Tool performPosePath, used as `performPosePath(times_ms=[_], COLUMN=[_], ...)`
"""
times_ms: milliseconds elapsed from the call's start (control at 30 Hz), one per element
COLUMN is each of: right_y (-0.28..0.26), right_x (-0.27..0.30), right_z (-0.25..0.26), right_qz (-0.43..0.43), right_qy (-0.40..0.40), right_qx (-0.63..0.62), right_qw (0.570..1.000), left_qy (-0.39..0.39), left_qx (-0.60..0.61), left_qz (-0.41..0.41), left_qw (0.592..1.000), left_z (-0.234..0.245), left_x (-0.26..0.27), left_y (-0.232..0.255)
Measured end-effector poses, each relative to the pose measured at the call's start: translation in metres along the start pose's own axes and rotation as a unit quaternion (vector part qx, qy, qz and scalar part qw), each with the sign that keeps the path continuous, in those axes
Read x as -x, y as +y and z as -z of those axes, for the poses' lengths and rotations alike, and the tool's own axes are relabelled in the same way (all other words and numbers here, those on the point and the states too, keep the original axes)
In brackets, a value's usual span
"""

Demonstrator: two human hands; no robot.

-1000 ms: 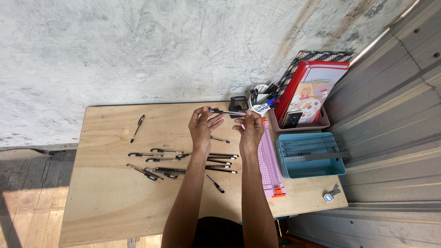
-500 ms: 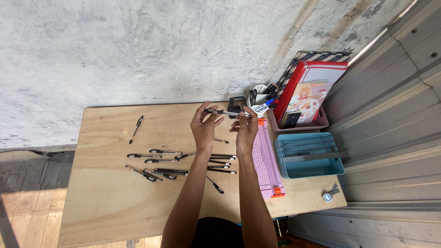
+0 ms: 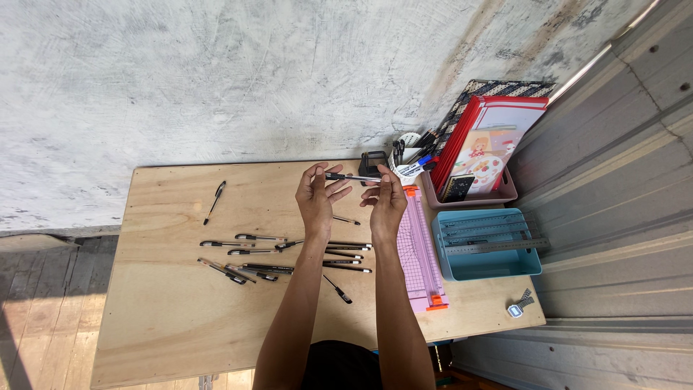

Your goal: The person assembles pens by hand, inserting ink refills and small yellow components into black pen bodies on a wooden table.

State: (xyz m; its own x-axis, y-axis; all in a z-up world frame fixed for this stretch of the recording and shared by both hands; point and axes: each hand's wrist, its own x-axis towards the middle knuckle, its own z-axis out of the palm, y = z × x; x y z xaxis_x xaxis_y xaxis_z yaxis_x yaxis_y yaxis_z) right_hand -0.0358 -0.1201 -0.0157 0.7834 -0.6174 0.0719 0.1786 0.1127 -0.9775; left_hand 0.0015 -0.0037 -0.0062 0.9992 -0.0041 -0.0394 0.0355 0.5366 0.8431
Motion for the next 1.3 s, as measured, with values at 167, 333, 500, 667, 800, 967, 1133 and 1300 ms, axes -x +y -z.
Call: performPosePath(times_ms=[167, 333, 500, 667, 800, 967, 1133, 1300], right_y=[-0.004, 0.000, 0.015, 0.014, 0.016, 0.026, 0.046, 0.054], right_x=[0.003, 0.002, 0.001, 0.001, 0.000, -0.007, -0.022, -0.051], right_z=[0.002, 0.004, 0.000, 0.008, 0.016, 0.037, 0.069, 0.105], right_qz=[0.012, -0.003, 0.021, -0.048, -0.059, -0.071, -0.079, -0.030], right_qy=[0.008, 0.019, 0.021, 0.026, 0.030, 0.024, 0.075, 0.094], right_qx=[-0.013, 0.000, 0.004, 0.015, -0.002, -0.018, 0.020, 0.044], right_qw=[1.000, 1.000, 1.000, 0.998, 0.998, 0.997, 0.994, 0.994], left_qy=[0.008, 0.000, -0.026, 0.003, 0.007, 0.015, -0.011, -0.022], left_qx=[0.014, -0.007, 0.004, -0.015, -0.007, -0.012, -0.008, -0.093], left_qz=[0.016, -0.025, -0.047, 0.014, 0.037, -0.008, -0.020, -0.063], left_qw=[1.000, 1.000, 0.999, 1.000, 0.999, 1.000, 1.000, 0.993], left_z=[-0.003, -0.003, 0.000, 0.004, -0.005, -0.018, -0.027, -0.044], left_x=[0.004, 0.002, 0.003, 0.004, 0.007, 0.011, 0.009, 0.001], left_y=[0.004, -0.010, -0.021, -0.007, -0.003, -0.029, -0.069, -0.105])
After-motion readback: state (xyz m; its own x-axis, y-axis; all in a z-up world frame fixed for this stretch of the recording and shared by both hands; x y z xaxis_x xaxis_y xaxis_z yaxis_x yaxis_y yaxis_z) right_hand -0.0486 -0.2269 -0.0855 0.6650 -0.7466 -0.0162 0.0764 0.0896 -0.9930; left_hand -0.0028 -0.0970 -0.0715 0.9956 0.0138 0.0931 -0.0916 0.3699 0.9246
